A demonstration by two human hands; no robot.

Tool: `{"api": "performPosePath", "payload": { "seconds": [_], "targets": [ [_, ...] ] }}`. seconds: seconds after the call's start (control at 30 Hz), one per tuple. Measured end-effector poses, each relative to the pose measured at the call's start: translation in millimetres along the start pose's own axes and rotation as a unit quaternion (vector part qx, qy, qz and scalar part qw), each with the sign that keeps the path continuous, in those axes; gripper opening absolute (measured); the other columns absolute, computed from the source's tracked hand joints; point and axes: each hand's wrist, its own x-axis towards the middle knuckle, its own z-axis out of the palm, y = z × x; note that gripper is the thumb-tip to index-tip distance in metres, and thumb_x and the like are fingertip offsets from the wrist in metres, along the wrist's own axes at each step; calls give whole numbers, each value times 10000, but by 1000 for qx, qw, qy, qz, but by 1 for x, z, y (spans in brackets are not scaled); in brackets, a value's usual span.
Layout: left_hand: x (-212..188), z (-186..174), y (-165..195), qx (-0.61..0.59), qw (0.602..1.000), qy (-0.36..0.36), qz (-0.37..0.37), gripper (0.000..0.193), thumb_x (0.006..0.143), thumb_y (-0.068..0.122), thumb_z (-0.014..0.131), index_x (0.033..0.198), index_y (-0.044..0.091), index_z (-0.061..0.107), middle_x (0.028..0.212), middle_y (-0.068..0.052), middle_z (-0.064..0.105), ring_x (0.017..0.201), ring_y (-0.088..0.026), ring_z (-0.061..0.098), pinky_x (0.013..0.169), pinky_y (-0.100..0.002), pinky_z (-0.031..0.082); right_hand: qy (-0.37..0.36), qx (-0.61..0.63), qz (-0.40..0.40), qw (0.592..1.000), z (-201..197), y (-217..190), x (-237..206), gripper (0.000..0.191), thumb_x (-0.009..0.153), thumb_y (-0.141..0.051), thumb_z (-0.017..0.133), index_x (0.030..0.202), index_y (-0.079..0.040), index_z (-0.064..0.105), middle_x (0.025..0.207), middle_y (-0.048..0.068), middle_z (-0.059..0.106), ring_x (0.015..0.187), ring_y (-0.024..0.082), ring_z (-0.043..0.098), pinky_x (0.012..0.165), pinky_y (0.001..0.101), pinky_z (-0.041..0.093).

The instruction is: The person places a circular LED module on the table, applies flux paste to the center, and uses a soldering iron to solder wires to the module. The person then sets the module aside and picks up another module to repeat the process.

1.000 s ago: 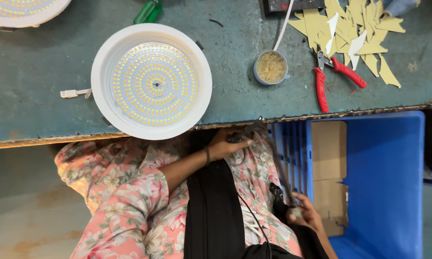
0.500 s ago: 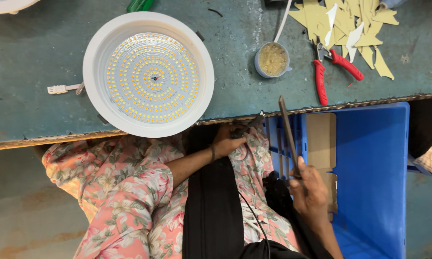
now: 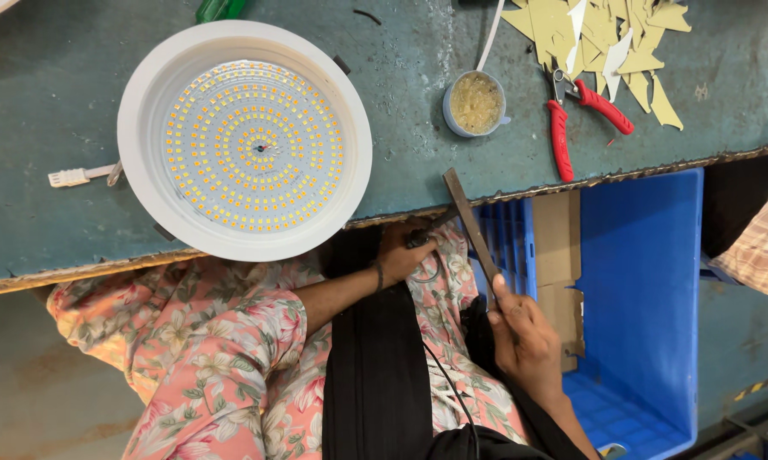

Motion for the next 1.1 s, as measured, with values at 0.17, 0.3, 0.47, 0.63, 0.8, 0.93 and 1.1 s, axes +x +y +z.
{"api": "performPosePath", "payload": {
  "seconds": [0.17, 0.3, 0.47, 0.63, 0.8, 0.93, 1.1],
  "targets": [
    [-1, 2, -4, 37, 998, -16, -45, 226, 798, 248, 769, 881, 39, 742, 769, -127, 729, 709, -252, 722, 682, -354, 541, -42, -70, 32, 996, 1, -6, 26, 579, 901, -23, 691, 1454, -150, 573, 799, 107, 577, 614, 245, 556, 592, 373, 486],
    [-4, 5, -4, 57, 997, -12, -59, 228, 798, 253, 783, 865, 39, 741, 779, -142, 725, 730, -268, 721, 697, -362, 543, -44, -115, -22, 992, 8, -3, 41, 579, 913, -34, 685, 1464, -160, 561, 842, 124, 582, 661, 279, 580, 569, 402, 472],
    [-1, 8, -6, 31, 999, 20, -13, 266, 761, 253, 783, 923, 47, 740, 856, -131, 744, 791, -286, 729, 726, -380, 552, -24, -84, 11, 996, 11, -7, 44, 580, 903, -36, 676, 1459, -160, 564, 762, 87, 523, 586, 249, 550, 572, 395, 496],
    [-2, 12, -9, 54, 998, 19, 6, 251, 780, 247, 782, 917, 46, 723, 877, -133, 733, 829, -296, 717, 776, -387, 549, -60, -73, 4, 996, 5, -4, 62, 571, 929, -36, 683, 1476, -139, 556, 796, 108, 521, 612, 284, 549, 567, 413, 477],
    [-3, 10, -10, 93, 991, -51, -76, 224, 820, 267, 741, 923, 69, 748, 826, -116, 723, 764, -278, 707, 734, -407, 534, -64, -88, -18, 994, -5, -8, 71, 577, 910, -54, 680, 1465, -149, 555, 799, 107, 515, 627, 283, 564, 567, 430, 490],
    [-3, 12, -12, 44, 993, -13, -106, 246, 800, 293, 730, 885, 62, 730, 804, -116, 719, 762, -271, 711, 711, -425, 553, -96, -117, -11, 988, 3, -2, 84, 571, 922, -76, 704, 1470, -160, 567, 793, 124, 518, 601, 313, 558, 543, 456, 475],
    [3, 5, -12, 279, 949, -107, 99, 124, 870, 221, 698, 876, 123, 773, 852, -107, 727, 801, -309, 681, 713, -478, 491, -43, -94, -21, 994, 4, 0, 76, 576, 898, -87, 703, 1448, -189, 565, 807, 95, 534, 603, 287, 577, 544, 431, 489]
  ]
}}
